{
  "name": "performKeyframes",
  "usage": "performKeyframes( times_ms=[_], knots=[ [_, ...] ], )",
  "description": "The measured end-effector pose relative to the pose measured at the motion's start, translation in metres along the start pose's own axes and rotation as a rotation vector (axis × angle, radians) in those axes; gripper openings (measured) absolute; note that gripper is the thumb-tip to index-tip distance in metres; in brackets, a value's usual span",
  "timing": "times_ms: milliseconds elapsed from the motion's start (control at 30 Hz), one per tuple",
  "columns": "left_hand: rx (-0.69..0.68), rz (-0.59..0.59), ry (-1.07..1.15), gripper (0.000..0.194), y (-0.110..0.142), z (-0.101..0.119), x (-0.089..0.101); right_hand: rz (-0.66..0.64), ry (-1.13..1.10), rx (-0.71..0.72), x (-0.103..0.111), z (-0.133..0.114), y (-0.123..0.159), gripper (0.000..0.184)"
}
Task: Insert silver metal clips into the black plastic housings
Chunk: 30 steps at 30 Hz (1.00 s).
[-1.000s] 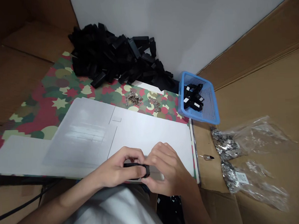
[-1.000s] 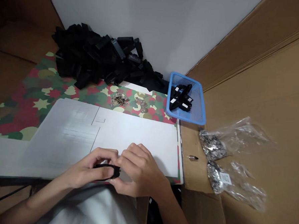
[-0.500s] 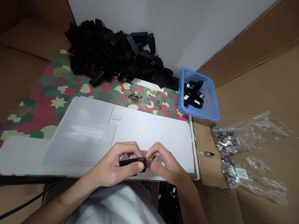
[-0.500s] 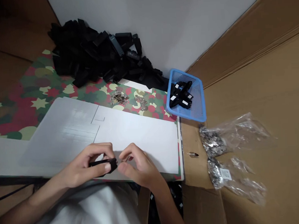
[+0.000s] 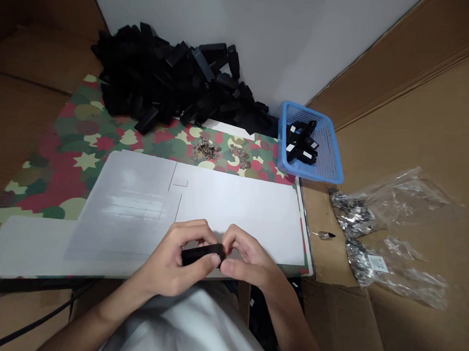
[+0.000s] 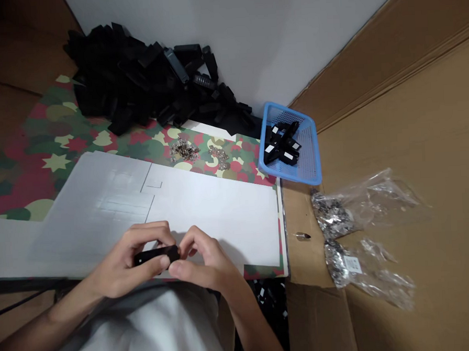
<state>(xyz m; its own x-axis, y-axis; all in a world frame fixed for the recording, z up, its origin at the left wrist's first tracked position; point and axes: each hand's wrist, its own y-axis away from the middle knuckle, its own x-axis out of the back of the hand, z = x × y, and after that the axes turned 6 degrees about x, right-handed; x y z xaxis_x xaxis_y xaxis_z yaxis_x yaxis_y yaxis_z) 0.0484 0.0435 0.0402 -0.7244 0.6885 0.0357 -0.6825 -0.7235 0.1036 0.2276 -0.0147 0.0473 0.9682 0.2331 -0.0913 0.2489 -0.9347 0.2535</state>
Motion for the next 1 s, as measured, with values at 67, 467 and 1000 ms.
performKeyframes(
  times_ms=[67, 467, 1000],
  knots=[
    [0.003, 0.007, -0.011, 0.011, 0.000, 0.001, 0.001, 0.000, 0.016, 0.023, -0.001, 0.002, 0.000, 0.028],
    [-0.027, 0.062, -0.104, 0.010, 0.001, 0.000, -0.003, 0.097, -0.068, 0.075, -0.007, 0.011, -0.001, 0.020],
    [-0.087, 0.075, -0.300, 0.010, 0.007, 0.002, -0.002, 0.245, 0.400, 0.436, -0.015, 0.009, 0.004, 0.014]
  ],
)
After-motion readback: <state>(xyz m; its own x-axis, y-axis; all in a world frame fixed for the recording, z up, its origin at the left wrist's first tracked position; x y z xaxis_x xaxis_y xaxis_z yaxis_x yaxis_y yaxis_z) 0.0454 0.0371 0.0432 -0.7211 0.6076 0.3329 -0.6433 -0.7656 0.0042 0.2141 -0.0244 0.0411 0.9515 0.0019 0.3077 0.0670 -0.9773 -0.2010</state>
